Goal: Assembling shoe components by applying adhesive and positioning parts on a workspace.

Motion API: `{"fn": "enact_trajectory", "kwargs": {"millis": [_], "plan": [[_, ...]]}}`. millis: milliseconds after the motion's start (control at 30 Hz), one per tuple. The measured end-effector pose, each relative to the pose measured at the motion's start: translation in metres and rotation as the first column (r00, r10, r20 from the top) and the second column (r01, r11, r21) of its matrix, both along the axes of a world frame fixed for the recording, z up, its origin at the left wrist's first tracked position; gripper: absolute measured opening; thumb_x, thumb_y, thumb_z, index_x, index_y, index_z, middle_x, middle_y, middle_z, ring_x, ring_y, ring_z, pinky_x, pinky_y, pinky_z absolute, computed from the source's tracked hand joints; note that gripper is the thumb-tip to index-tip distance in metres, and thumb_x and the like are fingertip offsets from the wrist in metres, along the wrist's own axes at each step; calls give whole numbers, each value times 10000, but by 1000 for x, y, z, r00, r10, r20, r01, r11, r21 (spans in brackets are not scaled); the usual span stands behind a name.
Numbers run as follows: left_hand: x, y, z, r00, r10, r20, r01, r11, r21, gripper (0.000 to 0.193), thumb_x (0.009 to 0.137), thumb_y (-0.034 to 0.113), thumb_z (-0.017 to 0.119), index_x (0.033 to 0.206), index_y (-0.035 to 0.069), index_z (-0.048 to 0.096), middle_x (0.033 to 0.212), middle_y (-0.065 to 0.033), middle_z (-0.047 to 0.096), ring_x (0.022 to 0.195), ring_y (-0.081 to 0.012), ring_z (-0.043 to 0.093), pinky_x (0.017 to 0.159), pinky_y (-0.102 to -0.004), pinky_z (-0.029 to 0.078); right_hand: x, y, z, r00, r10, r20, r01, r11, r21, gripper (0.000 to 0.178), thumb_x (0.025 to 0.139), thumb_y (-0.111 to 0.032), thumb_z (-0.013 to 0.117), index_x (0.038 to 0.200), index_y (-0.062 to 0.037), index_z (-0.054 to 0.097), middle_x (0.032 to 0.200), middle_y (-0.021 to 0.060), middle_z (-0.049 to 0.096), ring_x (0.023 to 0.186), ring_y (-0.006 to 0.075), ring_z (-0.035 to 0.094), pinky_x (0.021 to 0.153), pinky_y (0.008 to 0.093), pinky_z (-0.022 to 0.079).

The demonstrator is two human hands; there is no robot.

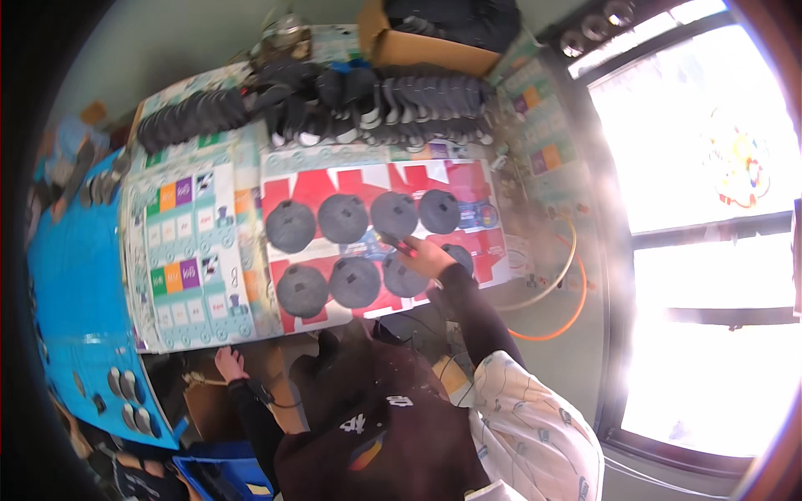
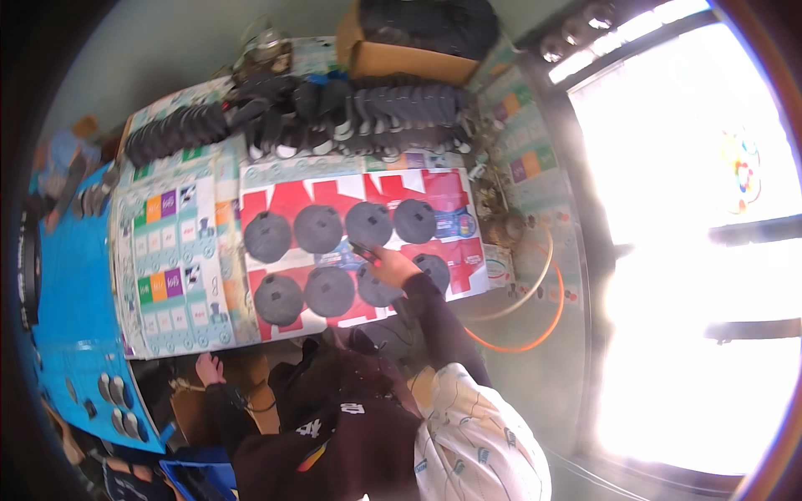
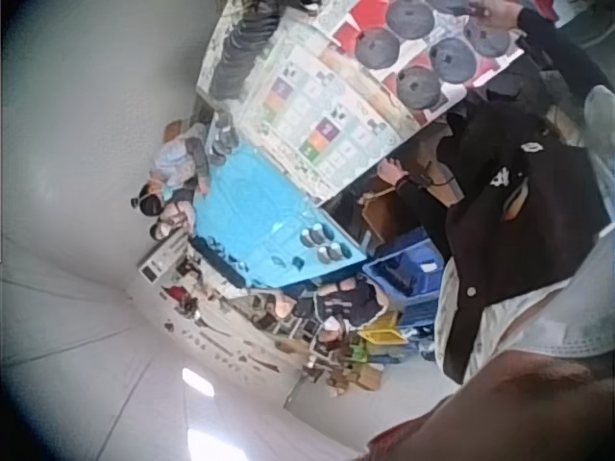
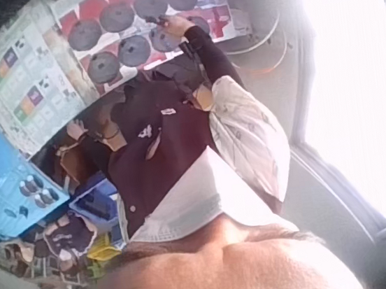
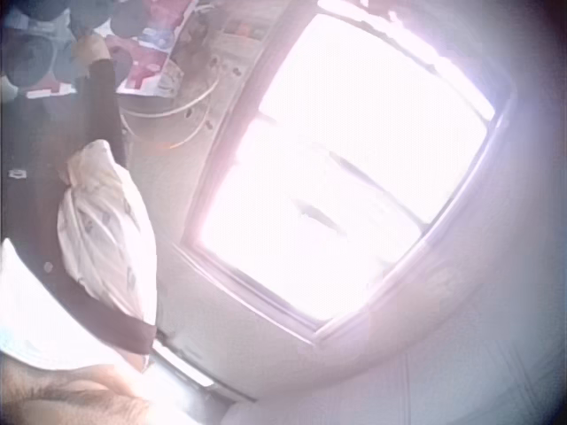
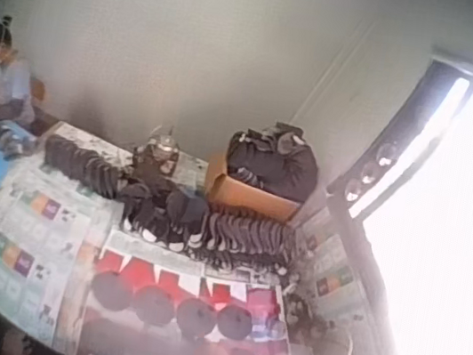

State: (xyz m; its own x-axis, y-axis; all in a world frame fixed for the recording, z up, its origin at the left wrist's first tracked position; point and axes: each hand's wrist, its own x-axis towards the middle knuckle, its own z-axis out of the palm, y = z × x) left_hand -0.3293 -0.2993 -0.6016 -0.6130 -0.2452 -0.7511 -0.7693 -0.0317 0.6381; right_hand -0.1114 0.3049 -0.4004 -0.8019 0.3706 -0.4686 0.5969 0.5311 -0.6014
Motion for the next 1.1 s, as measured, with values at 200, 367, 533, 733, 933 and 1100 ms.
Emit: {"fn": "enact_trajectory", "kwargs": {"millis": [200, 367, 533, 733, 933, 1100], "plan": [[53, 66, 34, 985, -170, -38, 171, 985, 16, 429, 931, 209, 665, 1342, 184, 544, 1148, -23, 629, 992, -195, 628, 780, -346, 508, 254, 108, -51, 901, -431, 47, 360, 804, 473, 519, 879, -125, 633, 1364, -35, 473, 1190, 240, 625, 1104, 458, 613, 914, 541, 521], [62, 122, 45, 953, -302, 25, 300, 953, 46, 361, 942, 208, 645, 1281, 142, 544, 1096, -35, 651, 944, -188, 641, 742, -304, 512, 345, 156, -136, 847, -517, 124, 292, 647, 704, 511, 885, -110, 609, 1355, 17, 453, 1326, 253, 520, 1279, 433, 511, 1016, 492, 498], [60, 181, 54, 915, -400, -49, 399, 916, -31, 430, 911, 219, 644, 1319, 160, 525, 1110, -55, 613, 940, -207, 617, 727, -352, 497, 289, 163, -132, 832, -546, -99, 431, 524, 735, 554, 822, -149, 629, 1327, 40, 503, 1310, 233, 527, 1222, 451, 512, 1014, 536, 471], [64, 249, 57, 767, -561, -313, 566, 820, -83, 290, 942, 51, 617, 1223, 75, 549, 972, -51, 605, 732, -127, 595, 555, -245, 454, 212, 75, -91, 913, -139, -383, 126, 990, -60, 398, 924, -297, 659, 1270, -102, 680, 1266, 157, 685, 1138, 353, 654, 983, 460, 510], [49, 256, 42, 448, -866, -221, 728, 497, -471, 280, 922, 44, 631, 1198, 55, 585, 908, -62, 632, 808, -184, 628, 731, -305, 532, 188, 26, -65, 998, 62, 23, -58, 989, -138, 234, 951, -244, 602, 1093, -89, 704, 1058, 150, 733, 998, 360, 693, 870, 460, 539], [19, 263, 26, 278, -895, -350, 662, 442, -605, 306, 894, -17, 629, 1195, 6, 582, 1000, -115, 635, 867, -225, 640, 813, -340, 531, 179, 5, -86, 985, -132, -115, 116, 984, -137, 196, 929, -227, 606, 1032, -89, 699, 951, 148, 733, 927, 363, 704, 817, 479, 542]]}}
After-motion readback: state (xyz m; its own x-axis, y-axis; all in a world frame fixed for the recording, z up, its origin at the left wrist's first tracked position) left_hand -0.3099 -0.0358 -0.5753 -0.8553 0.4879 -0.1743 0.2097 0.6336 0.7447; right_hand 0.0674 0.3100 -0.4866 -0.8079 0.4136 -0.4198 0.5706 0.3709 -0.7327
